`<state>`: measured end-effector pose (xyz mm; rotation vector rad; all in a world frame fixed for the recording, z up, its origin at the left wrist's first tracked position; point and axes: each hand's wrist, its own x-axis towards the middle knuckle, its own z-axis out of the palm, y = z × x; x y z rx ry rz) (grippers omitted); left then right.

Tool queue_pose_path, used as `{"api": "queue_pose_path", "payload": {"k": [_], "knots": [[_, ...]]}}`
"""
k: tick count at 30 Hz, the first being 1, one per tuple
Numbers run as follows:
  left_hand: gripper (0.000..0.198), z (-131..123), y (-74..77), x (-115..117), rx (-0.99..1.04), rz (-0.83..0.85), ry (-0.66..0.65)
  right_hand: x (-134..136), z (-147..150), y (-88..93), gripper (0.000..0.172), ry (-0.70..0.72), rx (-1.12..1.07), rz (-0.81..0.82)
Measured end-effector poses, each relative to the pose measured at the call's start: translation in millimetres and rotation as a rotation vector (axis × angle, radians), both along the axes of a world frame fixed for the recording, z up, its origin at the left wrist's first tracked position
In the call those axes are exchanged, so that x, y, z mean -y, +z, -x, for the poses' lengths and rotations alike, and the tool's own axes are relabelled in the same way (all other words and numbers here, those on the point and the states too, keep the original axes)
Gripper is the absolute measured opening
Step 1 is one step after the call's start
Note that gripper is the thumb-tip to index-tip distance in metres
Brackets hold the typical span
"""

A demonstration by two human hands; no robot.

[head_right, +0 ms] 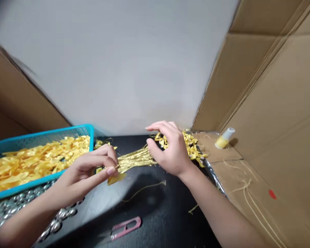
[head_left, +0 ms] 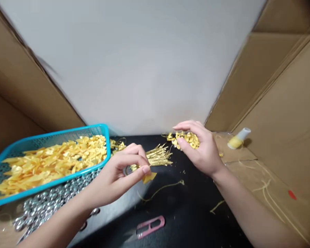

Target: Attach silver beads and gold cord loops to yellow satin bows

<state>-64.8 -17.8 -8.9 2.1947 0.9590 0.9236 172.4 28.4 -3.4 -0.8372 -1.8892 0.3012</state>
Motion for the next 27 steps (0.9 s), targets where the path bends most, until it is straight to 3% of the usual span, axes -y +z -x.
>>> {"api": "queue_pose_path", "payload": {"k": [4,7,13,19,21,24,27], "knots": [[0.022,-11.1,48.0,-11.9,-0.066,-0.216,-0.06,7.9,8.9,42.2,0.02,0.245,0.111,-0.03],[0.023,-19.0,61.3,-11.7,-0.008,-0.258,-0.025,14.4,18.6,49.8,0.016,0.243,0.095,-0.118],[0.031,-24.5,53.4,-20.4,0.088,-0.175,0.023,4.3,26.2,43.9,0.012,0.165,-0.07,-0.26],[0.035,-12.9,49.0,-30.3,0.15,-0.108,0.099,-9.8,14.0,37.2,0.012,0.125,-0.219,-0.176],[0.033,-11.0,47.1,-31.2,0.129,-0.105,0.103,-9.0,13.2,35.5,0.014,0.145,-0.201,-0.124],[0.032,-13.1,44.5,-29.8,0.094,-0.123,0.079,-3.8,17.7,34.0,0.033,0.195,-0.082,-0.084],[0.031,-18.1,43.7,-26.1,0.075,-0.139,0.057,0.6,24.1,33.0,0.016,0.212,-0.023,-0.114]]}}
